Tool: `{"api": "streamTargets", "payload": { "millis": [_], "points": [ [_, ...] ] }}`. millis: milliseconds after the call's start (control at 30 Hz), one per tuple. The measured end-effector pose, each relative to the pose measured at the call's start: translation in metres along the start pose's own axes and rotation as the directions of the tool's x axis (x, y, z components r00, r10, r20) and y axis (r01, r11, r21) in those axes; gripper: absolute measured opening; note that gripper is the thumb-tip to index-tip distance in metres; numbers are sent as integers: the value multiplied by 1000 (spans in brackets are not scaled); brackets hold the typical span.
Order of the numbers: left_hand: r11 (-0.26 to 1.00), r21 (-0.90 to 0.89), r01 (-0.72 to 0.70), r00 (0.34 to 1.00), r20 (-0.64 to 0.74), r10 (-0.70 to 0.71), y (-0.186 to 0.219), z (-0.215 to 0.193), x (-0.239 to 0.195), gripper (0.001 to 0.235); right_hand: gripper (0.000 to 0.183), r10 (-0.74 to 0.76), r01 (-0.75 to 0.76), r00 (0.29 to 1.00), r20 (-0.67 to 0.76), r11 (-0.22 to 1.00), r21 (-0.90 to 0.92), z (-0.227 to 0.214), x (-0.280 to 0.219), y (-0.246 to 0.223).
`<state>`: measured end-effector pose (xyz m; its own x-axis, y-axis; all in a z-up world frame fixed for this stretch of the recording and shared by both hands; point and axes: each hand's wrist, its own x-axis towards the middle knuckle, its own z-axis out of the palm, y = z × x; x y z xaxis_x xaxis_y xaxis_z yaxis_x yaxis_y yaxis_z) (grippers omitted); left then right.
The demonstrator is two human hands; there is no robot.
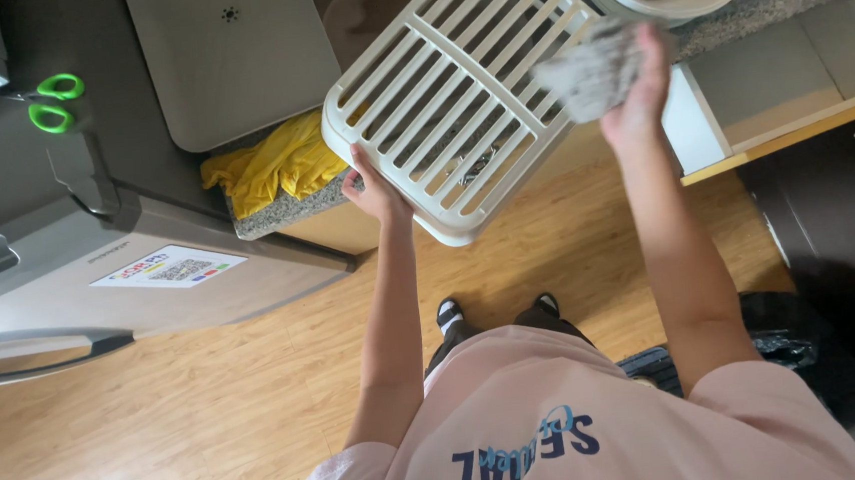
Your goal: Wipe a plastic dish rack and a tray with a cloth.
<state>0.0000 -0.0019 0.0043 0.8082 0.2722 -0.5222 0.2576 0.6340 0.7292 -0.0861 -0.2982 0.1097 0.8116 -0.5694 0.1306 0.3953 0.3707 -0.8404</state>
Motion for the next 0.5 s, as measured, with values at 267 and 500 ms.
{"api": "streamTargets", "payload": {
  "millis": [267,500],
  "points": [
    [1000,-23,-22,999,49,23,-9,-5,8,68,9,-453,583,806,380,503,-638,-53,-3,70],
    [998,5,-56,997,61,56,-13,-7,8,66,19,-236,782,582,778,-97,-615,-45,7,77]
  ]
}}
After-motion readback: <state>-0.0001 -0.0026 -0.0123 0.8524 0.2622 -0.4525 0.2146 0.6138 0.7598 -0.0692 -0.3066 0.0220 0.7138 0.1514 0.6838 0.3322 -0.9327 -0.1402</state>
